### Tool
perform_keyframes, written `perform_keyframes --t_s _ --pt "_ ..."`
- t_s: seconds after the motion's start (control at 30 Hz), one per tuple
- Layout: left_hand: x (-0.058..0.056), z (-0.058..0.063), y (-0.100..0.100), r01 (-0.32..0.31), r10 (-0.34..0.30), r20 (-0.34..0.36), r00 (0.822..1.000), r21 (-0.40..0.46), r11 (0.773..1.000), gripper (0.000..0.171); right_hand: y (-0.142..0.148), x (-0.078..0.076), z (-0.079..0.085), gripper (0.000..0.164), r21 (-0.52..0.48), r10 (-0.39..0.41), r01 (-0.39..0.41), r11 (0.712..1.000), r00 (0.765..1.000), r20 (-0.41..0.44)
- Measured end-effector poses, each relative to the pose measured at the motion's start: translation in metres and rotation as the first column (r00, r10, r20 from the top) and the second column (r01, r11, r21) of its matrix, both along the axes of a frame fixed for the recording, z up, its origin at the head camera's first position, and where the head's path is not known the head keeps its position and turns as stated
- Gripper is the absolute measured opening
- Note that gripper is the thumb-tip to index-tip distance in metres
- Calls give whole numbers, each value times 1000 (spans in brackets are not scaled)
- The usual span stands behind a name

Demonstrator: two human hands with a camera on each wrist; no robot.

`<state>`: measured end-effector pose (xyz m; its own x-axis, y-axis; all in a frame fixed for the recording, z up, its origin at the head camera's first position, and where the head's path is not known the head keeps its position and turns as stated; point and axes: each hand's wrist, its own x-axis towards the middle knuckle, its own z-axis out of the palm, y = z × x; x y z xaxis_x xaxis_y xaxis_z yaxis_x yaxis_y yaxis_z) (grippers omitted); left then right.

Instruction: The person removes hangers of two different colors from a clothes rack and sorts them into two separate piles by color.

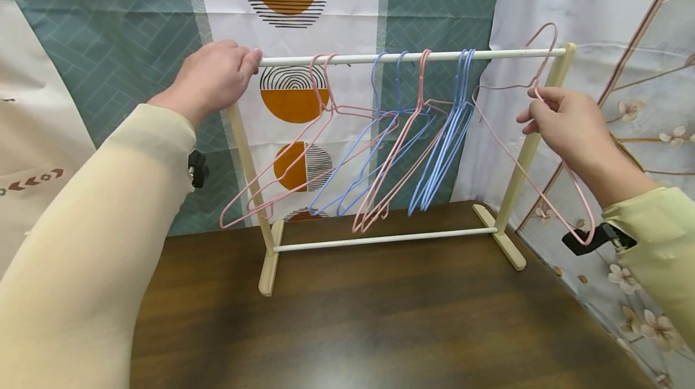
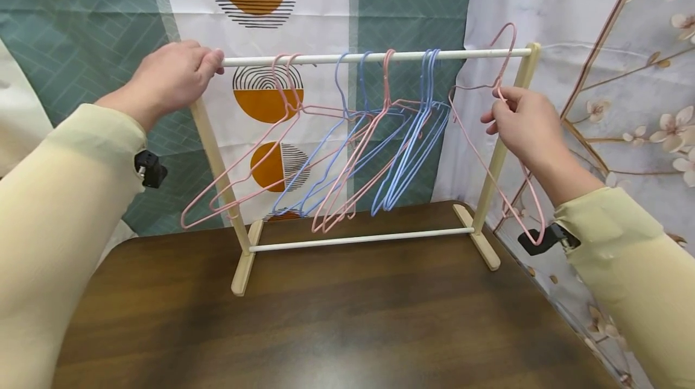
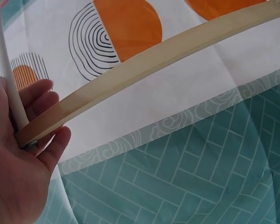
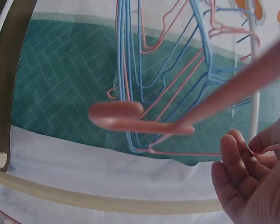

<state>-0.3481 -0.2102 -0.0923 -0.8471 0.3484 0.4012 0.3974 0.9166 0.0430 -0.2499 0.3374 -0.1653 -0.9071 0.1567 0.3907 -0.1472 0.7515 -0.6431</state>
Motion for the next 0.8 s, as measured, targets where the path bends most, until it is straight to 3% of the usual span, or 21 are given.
perform_keyframes --t_s 0.3,0.53,0.67,0.8 --pt "1 0 2 -3 3 5 1000 -3 1000 66 1 55 -30 57 160 -42 60 985 992 -115" --pt "-1 0 3 -1 1 9 1000 7 1000 67 5 91 -74 50 218 -61 79 973 994 -88" --pt "-2 1 4 -1 1 11 1000 6 1000 67 12 102 -106 44 210 22 -8 978 998 -61" --pt "-3 0 5 -7 7 9 1000 5 1000 67 16 102 -137 41 143 162 -152 978 985 -64"
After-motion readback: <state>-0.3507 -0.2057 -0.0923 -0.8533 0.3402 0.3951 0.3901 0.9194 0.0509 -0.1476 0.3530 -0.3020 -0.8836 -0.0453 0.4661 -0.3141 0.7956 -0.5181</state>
